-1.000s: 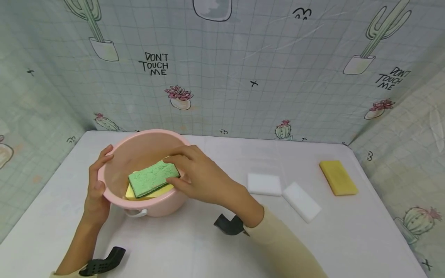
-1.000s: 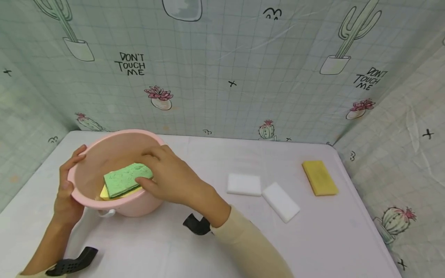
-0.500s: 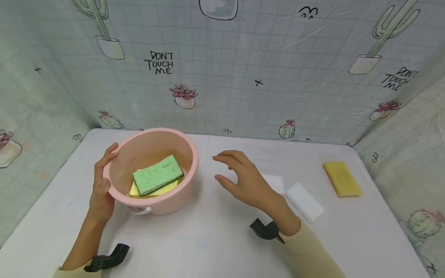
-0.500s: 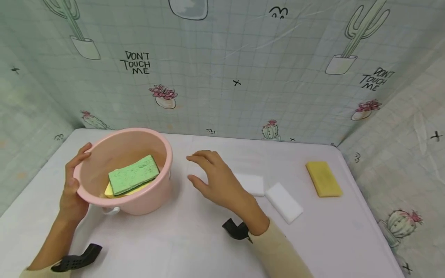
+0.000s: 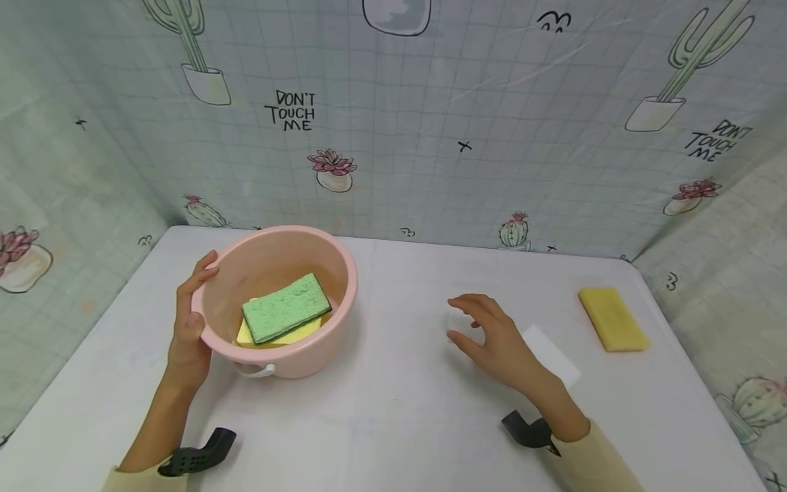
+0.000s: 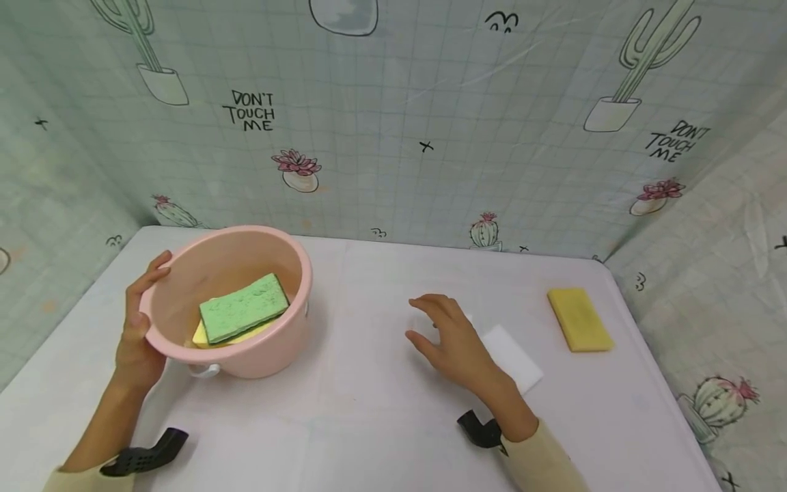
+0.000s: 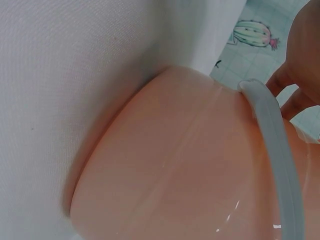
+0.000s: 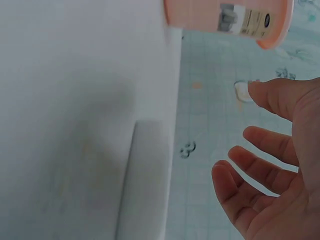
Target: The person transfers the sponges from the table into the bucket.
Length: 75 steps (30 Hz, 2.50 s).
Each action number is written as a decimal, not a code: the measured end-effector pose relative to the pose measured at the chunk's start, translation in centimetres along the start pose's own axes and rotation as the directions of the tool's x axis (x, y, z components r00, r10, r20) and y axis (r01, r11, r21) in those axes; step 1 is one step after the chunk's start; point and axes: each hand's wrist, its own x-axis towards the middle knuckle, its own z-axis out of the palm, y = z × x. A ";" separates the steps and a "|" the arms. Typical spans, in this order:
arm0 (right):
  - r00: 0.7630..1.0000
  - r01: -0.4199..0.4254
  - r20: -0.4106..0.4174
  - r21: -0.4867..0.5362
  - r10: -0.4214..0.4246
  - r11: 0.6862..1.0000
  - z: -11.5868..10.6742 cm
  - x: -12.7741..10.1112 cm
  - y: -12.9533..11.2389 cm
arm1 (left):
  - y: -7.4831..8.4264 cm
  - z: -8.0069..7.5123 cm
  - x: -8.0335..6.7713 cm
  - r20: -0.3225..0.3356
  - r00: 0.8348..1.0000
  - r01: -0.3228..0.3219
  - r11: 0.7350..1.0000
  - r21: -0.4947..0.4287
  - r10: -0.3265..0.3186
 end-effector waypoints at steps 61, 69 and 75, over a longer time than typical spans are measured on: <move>0.590 -0.792 -0.335 -0.060 0.735 0.608 -9.8 -10.9 11.0 | 0.0 0.0 0.2 -0.016 1.000 0.009 0.998 -0.069 -0.010; 0.486 -0.863 -0.321 -0.033 0.813 0.503 -10.0 -11.2 12.0 | 0.0 0.0 0.2 -0.013 1.000 0.011 0.999 -0.047 -0.011; 0.461 -0.867 -0.311 0.041 0.831 0.496 -9.8 -11.8 12.3 | 0.0 -0.1 0.1 -0.012 1.000 0.014 0.999 -0.050 -0.015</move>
